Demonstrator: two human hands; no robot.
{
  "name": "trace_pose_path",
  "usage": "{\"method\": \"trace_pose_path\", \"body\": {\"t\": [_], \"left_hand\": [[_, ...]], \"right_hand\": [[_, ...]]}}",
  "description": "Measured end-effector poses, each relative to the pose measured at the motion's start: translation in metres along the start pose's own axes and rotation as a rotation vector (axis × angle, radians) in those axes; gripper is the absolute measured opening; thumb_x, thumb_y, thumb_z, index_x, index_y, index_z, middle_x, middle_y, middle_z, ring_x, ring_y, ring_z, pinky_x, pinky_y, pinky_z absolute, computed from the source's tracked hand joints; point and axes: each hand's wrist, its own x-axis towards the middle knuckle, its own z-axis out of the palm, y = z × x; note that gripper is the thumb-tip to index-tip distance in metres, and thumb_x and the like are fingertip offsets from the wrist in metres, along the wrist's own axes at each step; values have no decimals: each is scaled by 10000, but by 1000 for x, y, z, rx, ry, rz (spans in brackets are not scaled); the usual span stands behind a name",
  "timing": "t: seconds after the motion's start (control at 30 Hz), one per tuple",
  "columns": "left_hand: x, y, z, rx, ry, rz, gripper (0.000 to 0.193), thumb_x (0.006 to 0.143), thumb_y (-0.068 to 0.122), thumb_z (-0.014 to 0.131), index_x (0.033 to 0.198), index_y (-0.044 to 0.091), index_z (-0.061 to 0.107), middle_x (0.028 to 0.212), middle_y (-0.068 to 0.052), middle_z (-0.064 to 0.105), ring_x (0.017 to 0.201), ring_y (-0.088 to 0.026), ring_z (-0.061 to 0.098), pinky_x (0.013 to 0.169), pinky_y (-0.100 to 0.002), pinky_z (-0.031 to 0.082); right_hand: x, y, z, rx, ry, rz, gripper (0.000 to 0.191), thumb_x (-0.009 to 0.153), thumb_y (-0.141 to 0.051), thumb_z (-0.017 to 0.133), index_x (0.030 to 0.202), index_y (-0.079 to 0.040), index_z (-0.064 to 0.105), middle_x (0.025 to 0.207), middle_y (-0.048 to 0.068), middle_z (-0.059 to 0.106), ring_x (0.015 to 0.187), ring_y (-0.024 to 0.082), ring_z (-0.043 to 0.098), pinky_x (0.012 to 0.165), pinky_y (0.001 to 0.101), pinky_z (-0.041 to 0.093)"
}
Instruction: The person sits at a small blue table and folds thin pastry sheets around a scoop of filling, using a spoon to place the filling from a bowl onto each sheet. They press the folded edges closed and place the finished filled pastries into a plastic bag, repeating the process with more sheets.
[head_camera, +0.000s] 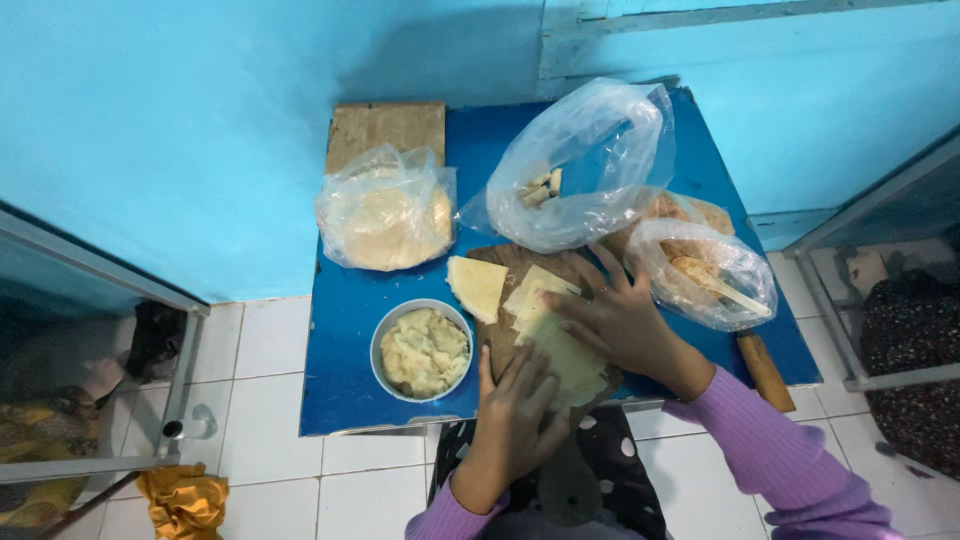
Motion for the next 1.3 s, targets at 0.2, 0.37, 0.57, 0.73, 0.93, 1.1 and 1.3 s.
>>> {"method": "trace_pose_path", "body": {"t": [0.2,0.37,0.57,0.73,0.93,1.1,1.3], "left_hand": [[0,-1,0,-3,7,6,284,788,230,739,994,39,694,1277,-201,638,1348,-413,535,1102,-798,190],[-1,-1,1,4,12,9,265,815,224,732,1004,43,691,1281,-195,643,1351,-404,544,1120,-795,191],[-1,-1,1,2,11,6,280,809,219,731,1023,41,699,1269,-182,651,1345,-404,546,1116,-794,190],[-1,-1,-1,-16,-3,0,290,806,218,725,1031,36,700,1272,-192,647,1343,-411,545,1102,-802,188],[0,0,-2,7,-9,0,277,808,222,712,1007,29,694,1279,-202,641,1343,-407,543,1098,-818,177],[0,0,0,4,-1,-11,278,808,208,700,1022,31,703,1277,-199,646,1339,-403,549,1096,-810,168],[-5,-6,3,-48,69,9,324,830,176,695,1117,25,703,1292,-186,671,1317,-393,579,1153,-755,156]], "right_hand": [[6,-3,3,-20,40,14,498,890,-408,673,1380,-322,644,1120,95,494,996,274,477,734,449,352],[12,-1,5,-67,3,34,510,872,-411,664,1371,-303,652,1026,86,467,922,281,451,714,458,348],[19,-5,5,-117,11,49,459,965,-411,607,1400,-275,660,1010,94,468,919,281,444,723,451,349],[26,-8,3,-136,13,81,436,963,-434,587,1359,-278,681,1026,117,491,932,288,452,734,469,363],[31,-11,8,-211,35,90,475,973,-451,576,1356,-191,681,1051,140,514,932,286,462,758,487,382],[26,-7,-2,1,120,127,450,998,-355,568,1402,-184,667,986,124,530,949,292,490,795,475,379],[-8,-4,-36,242,130,251,514,930,-181,646,1436,-93,618,1017,172,663,890,345,617,793,491,463]]}}
